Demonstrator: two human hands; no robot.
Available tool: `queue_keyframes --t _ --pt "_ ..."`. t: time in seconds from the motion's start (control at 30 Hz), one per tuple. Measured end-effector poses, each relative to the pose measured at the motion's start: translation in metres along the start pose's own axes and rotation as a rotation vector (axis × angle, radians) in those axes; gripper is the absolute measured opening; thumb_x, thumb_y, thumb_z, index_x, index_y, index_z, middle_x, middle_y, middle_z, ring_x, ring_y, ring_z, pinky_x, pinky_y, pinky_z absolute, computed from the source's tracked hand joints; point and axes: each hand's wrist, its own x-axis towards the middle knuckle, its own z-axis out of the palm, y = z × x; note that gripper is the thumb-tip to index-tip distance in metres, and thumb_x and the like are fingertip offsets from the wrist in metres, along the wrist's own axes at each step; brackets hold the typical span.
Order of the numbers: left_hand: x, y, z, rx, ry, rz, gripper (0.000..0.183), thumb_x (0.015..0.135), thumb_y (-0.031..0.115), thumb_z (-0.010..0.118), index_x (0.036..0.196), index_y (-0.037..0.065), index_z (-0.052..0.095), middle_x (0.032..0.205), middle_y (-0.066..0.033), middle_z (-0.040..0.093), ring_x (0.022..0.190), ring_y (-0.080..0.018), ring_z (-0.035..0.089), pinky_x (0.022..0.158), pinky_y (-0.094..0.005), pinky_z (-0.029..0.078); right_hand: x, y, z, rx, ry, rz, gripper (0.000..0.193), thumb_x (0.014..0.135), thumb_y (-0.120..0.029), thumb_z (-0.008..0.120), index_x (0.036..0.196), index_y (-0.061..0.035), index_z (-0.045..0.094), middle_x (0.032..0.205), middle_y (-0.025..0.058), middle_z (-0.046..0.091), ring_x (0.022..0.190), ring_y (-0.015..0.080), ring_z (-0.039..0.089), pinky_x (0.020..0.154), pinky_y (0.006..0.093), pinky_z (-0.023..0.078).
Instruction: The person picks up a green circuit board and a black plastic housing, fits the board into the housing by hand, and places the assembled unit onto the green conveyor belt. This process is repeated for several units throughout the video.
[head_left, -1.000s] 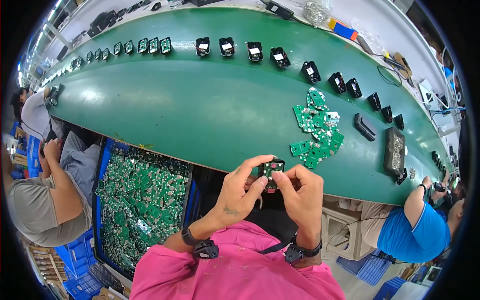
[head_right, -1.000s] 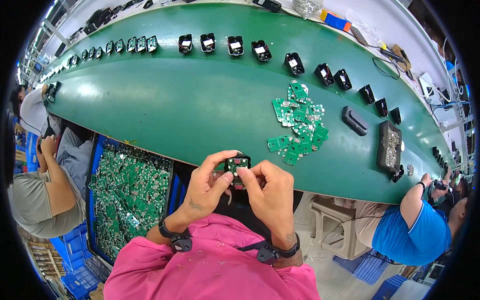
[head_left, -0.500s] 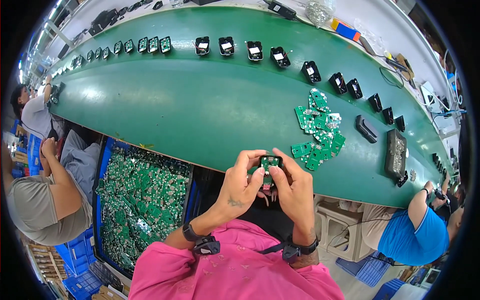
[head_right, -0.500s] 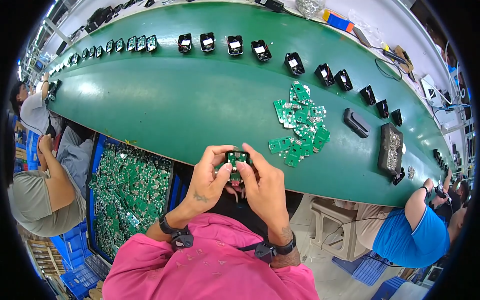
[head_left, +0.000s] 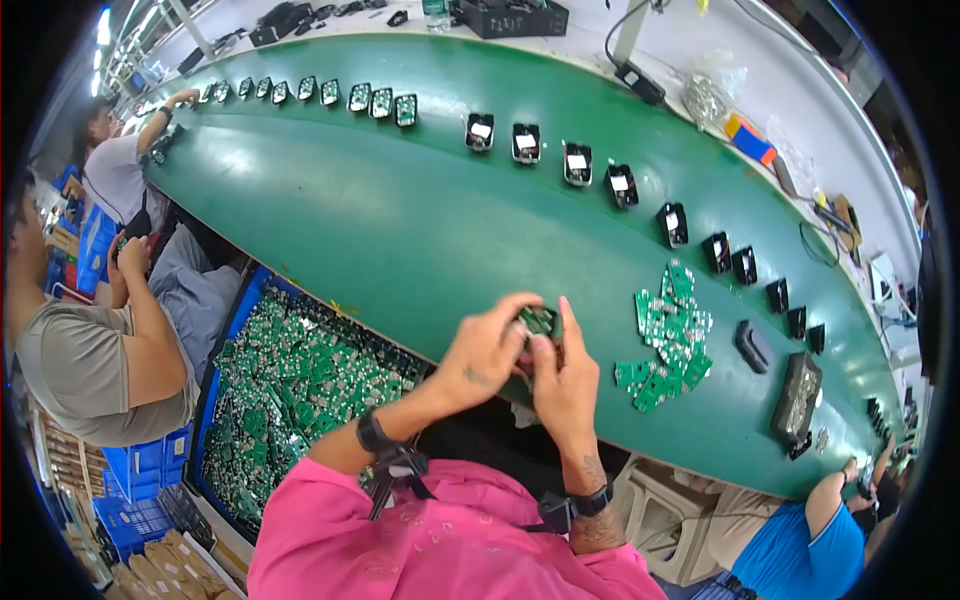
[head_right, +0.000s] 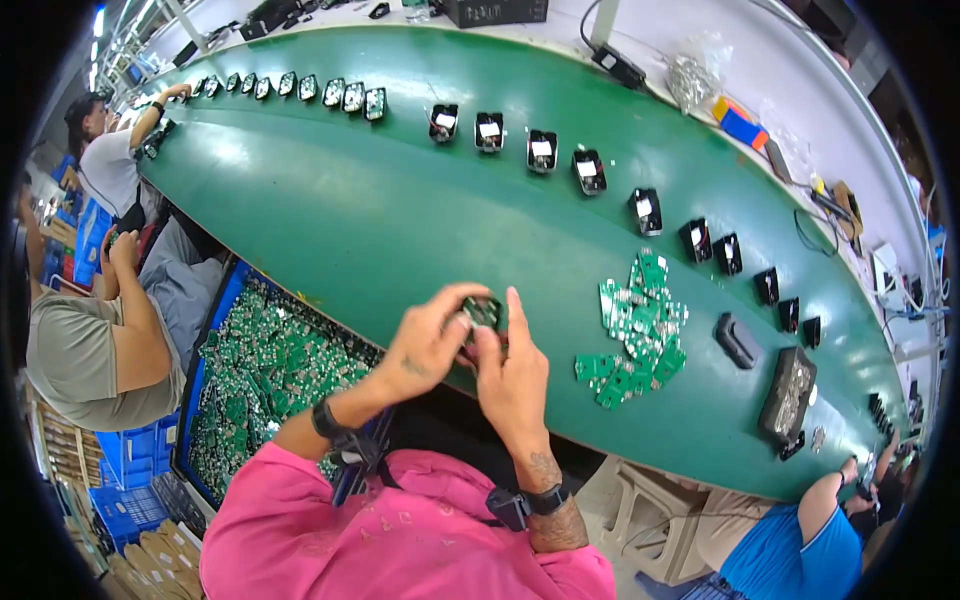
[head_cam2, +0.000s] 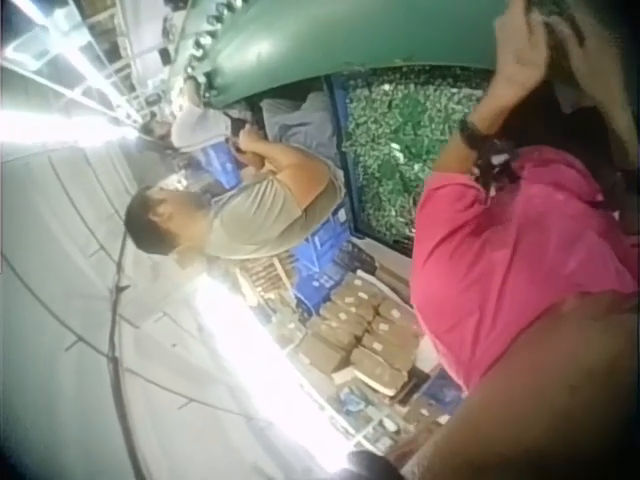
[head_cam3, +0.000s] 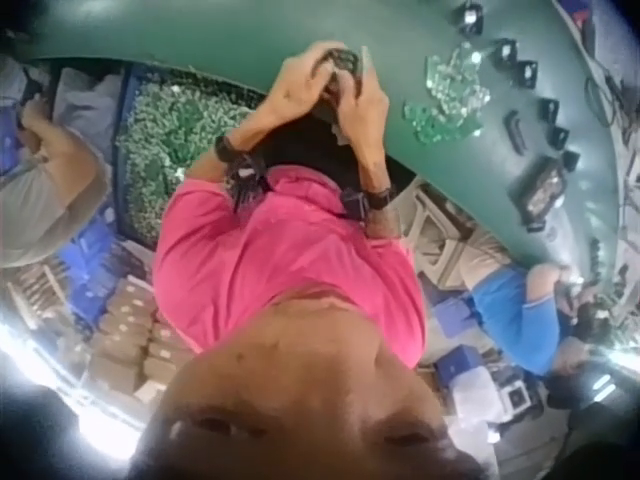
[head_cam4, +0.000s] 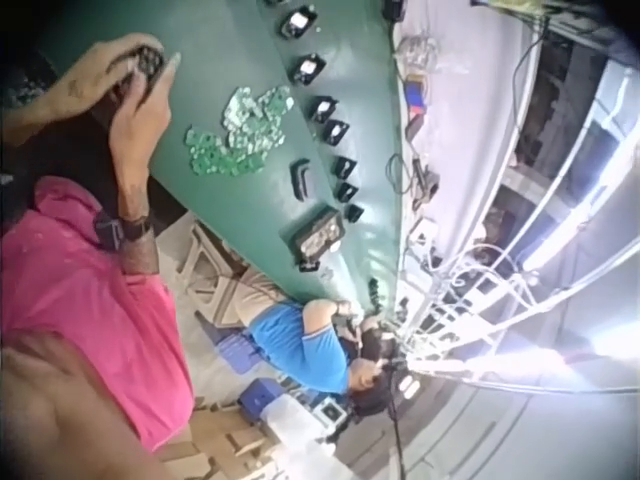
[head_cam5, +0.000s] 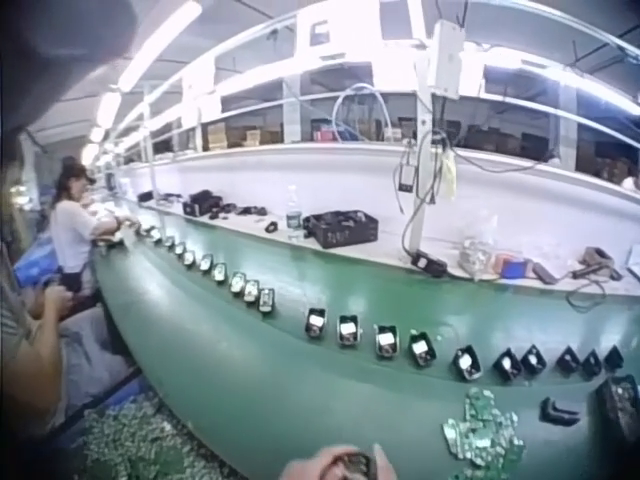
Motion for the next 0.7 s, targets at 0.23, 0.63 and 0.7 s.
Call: queue_keyframes --t 0.23,0.63,0.7 --pt "0.205 -0.048 -0.173 0.335 0.415 0.021 0.034 0.102 0.012 0.041 0.134 0.006 0.048 0.082 -0.0133 0.065 0.050 -0.0194 0.066 0.046 -0.0343 0.054 -0.007 0.036 0.015 -0.242 0.017 -0.204 0.029 0.091 -0.011 0.069 0.117 0.0017 0.064 0.079 0.0100 0.061 0.058 0.0218 0.058 0.056 0.0338 0.048" --pt "0.275 -0.070 -0.185 0.836 0.146 0.565 0.081 0.078 0.021 0.073 0.149 -0.001 0.040 0.120 -0.0282 0.065 0.110 -0.0415 0.064 0.098 -0.0429 0.049 0.000 0.038 0.007 -0.183 0.026 -0.137 0.013 0.089 -0.006 0.069 0.100 0.0003 0.067 0.077 0.0103 0.061 0.059 0.0232 0.060 0.054 0.0340 0.049" --pt "0.275 -0.072 -0.192 0.899 0.053 0.439 0.085 0.075 0.023 0.077 0.148 -0.002 0.040 0.123 -0.0279 0.064 0.114 -0.0411 0.062 0.100 -0.0424 0.048 0.000 0.036 0.008 -0.186 0.034 -0.140 0.012 0.089 -0.006 0.069 0.100 0.0001 0.067 0.078 0.0110 0.062 0.060 0.0248 0.061 0.055 0.0349 0.050"
